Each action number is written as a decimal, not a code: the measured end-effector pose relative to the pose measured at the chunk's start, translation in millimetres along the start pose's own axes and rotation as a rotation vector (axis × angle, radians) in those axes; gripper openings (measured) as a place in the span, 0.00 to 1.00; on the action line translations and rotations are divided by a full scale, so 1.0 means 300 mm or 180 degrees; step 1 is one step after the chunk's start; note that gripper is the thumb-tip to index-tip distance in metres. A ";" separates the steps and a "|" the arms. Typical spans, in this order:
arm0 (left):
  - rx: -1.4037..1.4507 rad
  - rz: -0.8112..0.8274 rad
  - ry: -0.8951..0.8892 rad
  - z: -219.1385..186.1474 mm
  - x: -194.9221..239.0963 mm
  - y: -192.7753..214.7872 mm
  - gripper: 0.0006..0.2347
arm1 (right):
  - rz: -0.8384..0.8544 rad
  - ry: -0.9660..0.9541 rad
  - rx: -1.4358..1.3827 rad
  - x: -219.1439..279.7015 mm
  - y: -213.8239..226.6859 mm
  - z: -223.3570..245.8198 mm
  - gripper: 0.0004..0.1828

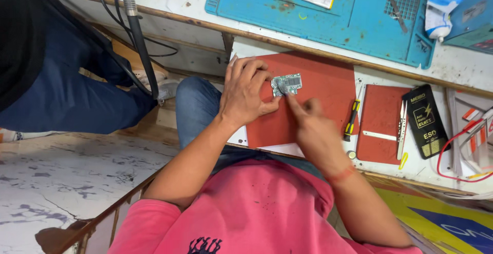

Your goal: The person cleans a small circuit board with a toothbrush and then uses a hot air gun to apply heat to specific components. The work is performed on a red mat on a cluttered workbench.

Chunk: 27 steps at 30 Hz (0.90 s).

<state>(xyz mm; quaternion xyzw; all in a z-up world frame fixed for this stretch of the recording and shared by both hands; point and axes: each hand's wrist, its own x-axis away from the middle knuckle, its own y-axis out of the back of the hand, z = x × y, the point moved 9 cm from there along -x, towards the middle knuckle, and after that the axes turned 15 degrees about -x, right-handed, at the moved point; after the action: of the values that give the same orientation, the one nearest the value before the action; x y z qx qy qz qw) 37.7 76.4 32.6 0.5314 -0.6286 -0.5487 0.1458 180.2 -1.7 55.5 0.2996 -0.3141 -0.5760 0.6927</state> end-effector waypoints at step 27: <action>-0.0100 -0.0113 -0.0053 -0.025 -0.006 0.048 0.20 | -0.0088 -0.0348 -0.0397 0.002 -0.106 -0.122 0.26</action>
<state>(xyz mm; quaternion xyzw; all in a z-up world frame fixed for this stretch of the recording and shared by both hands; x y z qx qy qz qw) 36.9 71.4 48.1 0.5355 -0.6117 -0.5654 0.1391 189.4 -5.2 8.1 0.2282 -0.3108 -0.6194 0.6838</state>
